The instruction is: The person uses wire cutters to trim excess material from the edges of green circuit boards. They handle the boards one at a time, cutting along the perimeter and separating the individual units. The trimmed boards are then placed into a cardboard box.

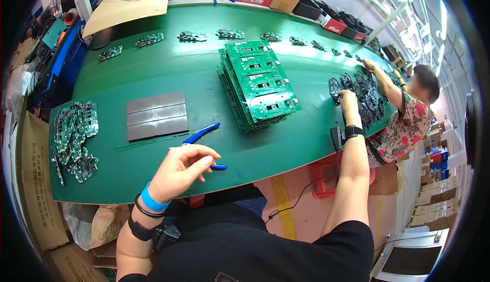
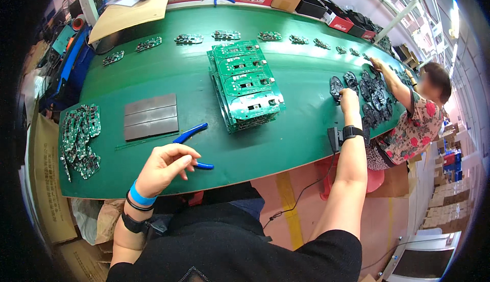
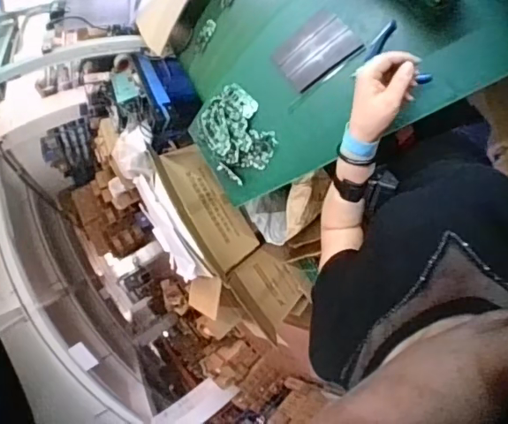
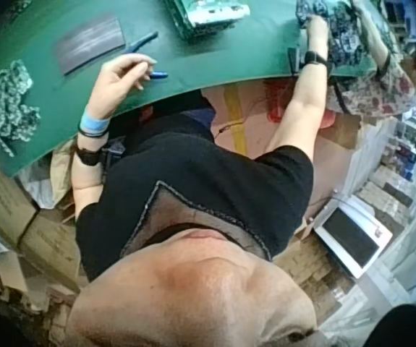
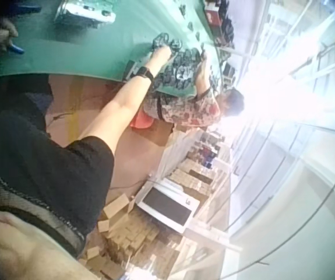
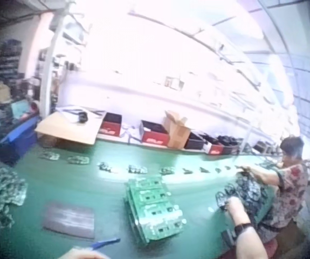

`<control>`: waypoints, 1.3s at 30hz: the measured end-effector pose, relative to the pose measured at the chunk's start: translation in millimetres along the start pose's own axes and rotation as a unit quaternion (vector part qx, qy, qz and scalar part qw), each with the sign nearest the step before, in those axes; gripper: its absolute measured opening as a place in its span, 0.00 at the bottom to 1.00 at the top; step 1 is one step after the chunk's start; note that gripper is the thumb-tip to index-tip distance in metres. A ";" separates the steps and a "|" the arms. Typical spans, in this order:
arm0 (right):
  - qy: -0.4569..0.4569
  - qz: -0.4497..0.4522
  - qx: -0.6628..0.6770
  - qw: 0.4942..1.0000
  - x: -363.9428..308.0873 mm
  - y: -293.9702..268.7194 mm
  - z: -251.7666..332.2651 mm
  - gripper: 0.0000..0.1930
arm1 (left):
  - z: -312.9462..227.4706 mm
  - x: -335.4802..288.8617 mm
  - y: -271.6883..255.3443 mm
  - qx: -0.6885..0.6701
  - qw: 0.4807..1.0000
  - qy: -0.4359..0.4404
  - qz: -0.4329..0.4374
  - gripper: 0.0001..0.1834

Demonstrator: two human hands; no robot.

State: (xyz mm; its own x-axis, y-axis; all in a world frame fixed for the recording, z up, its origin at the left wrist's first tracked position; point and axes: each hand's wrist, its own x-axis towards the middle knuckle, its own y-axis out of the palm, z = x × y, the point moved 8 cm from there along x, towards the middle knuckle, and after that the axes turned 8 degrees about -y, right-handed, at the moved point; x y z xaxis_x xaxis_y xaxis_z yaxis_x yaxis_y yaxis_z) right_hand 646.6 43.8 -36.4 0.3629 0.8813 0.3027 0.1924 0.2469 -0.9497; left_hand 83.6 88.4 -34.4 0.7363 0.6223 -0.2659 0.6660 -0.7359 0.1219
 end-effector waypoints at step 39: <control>0.140 0.131 0.801 0.568 -164.1 -67.6 197.7 0.12 | 61.1 97.3 128.3 -0.076 0.973 -0.108 0.188 0.19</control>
State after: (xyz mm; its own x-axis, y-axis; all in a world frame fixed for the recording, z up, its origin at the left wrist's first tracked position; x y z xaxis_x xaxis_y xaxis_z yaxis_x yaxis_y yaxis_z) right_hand 393.8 -37.9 -37.6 0.3622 0.9289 -0.0777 -0.8954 0.3699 0.2479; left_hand 233.4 38.2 -103.1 0.8999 0.2335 -0.3682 0.3763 -0.8424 0.3856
